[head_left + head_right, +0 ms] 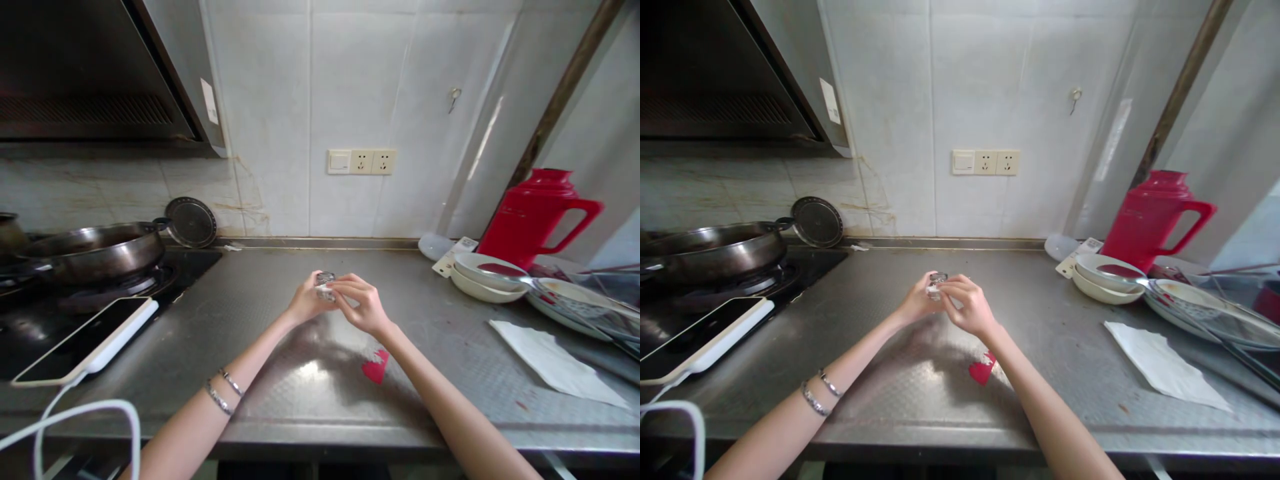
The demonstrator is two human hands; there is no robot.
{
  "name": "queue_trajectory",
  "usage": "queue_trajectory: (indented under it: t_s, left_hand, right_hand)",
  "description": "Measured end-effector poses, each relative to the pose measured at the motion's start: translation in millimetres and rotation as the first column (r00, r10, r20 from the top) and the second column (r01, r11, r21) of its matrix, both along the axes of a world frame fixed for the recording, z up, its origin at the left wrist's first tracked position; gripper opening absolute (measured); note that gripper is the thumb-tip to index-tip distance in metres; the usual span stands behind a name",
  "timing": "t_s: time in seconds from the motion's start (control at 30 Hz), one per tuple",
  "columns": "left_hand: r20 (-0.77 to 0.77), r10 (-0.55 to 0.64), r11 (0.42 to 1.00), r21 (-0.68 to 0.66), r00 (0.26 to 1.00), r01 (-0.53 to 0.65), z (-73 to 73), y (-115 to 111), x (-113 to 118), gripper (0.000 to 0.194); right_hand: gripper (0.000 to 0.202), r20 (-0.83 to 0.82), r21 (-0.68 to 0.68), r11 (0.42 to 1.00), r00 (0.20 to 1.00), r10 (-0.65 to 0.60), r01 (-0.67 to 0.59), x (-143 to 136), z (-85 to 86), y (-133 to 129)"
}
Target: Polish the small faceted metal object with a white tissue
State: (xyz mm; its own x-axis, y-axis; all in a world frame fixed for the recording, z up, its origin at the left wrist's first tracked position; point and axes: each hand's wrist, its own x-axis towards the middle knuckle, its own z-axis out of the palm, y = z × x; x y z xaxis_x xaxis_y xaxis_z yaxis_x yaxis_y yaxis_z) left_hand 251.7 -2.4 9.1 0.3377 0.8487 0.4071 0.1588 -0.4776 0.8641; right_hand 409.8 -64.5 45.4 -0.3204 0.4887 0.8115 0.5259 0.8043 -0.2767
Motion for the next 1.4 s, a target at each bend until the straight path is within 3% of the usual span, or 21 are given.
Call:
queue_trajectory:
  t_s: [0.13,0.27,0.5,0.7,1.03,1.23,1.4]
  left_hand:
    - [0.001,0.007,1.0,0.023,1.0,-0.007,2.1,0.0,1.4,0.086]
    - [0.05,-0.04,0.999,-0.012,0.998,0.041,4.9,-1.9,3.2,0.085]
    - [0.03,-0.039,0.999,-0.036,0.999,0.04,11.1,-6.8,2.9,0.082]
    - [0.004,-0.032,0.995,-0.092,0.999,0.032,12.9,-6.8,2.0,0.081]
    - [0.028,-0.059,0.996,-0.071,0.998,0.061,6.7,0.9,-2.7,0.075]
    - [0.017,-0.007,1.0,0.0,1.0,0.007,5.9,4.3,-5.4,0.075]
    - [-0.061,-0.013,0.999,0.033,0.998,0.015,6.3,0.1,-2.5,0.078]
  right_hand:
    - [0.024,-0.196,-0.025,0.994,0.974,-0.112,0.109,5.7,5.1,2.3]
    - [0.024,-0.224,-0.001,0.984,0.959,-0.175,0.179,7.5,-0.1,11.2]
    - [0.024,-0.193,0.0,0.997,0.978,-0.081,0.082,0.4,-13.5,20.2]
    - [0.026,-0.132,0.07,0.994,0.988,-0.08,0.09,0.5,-14.2,15.8]
    - [0.021,-0.037,0.138,0.99,0.999,-0.027,0.032,-1.8,-9.9,6.8]
    - [0.016,-0.113,0.092,0.996,0.993,0.024,-0.014,-5.9,-4.3,0.1]
    - [0.016,-0.254,0.066,0.99,0.962,-0.105,0.125,-8.1,-3.9,2.8]
